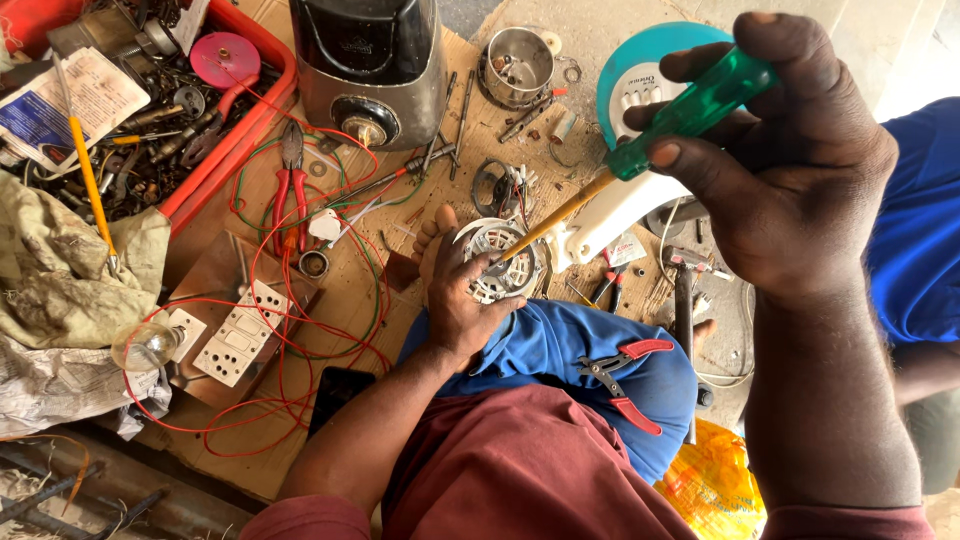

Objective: The person disassembles a fan motor, removes a capacitor, and uses a screwdriver to adjust internal components. They handle the motor housing, wires, and a small capacitor while sitting on the floor.

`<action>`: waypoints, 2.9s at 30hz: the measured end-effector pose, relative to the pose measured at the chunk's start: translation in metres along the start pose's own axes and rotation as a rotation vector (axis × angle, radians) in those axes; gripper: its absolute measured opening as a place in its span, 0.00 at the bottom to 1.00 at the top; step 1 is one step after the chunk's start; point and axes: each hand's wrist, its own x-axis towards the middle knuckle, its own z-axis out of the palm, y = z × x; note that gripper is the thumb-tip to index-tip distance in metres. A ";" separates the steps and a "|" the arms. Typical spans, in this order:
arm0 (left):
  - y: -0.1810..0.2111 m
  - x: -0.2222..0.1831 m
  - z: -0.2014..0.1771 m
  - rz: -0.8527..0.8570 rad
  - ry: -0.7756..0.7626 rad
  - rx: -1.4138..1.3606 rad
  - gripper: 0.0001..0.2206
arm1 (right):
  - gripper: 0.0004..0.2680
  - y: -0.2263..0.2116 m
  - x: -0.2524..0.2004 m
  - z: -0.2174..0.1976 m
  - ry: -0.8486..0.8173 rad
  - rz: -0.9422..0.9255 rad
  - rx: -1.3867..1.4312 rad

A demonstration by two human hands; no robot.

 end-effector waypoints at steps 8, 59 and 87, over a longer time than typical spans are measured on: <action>-0.002 0.000 0.001 0.016 0.034 -0.010 0.27 | 0.23 0.014 -0.010 -0.002 0.163 -0.126 -0.316; -0.008 -0.012 0.003 0.022 0.139 0.111 0.31 | 0.18 -0.021 0.008 -0.004 -0.175 -0.003 -0.002; -0.020 -0.016 0.003 -0.219 0.031 -0.033 0.34 | 0.21 0.004 -0.014 -0.004 0.042 -0.075 -0.155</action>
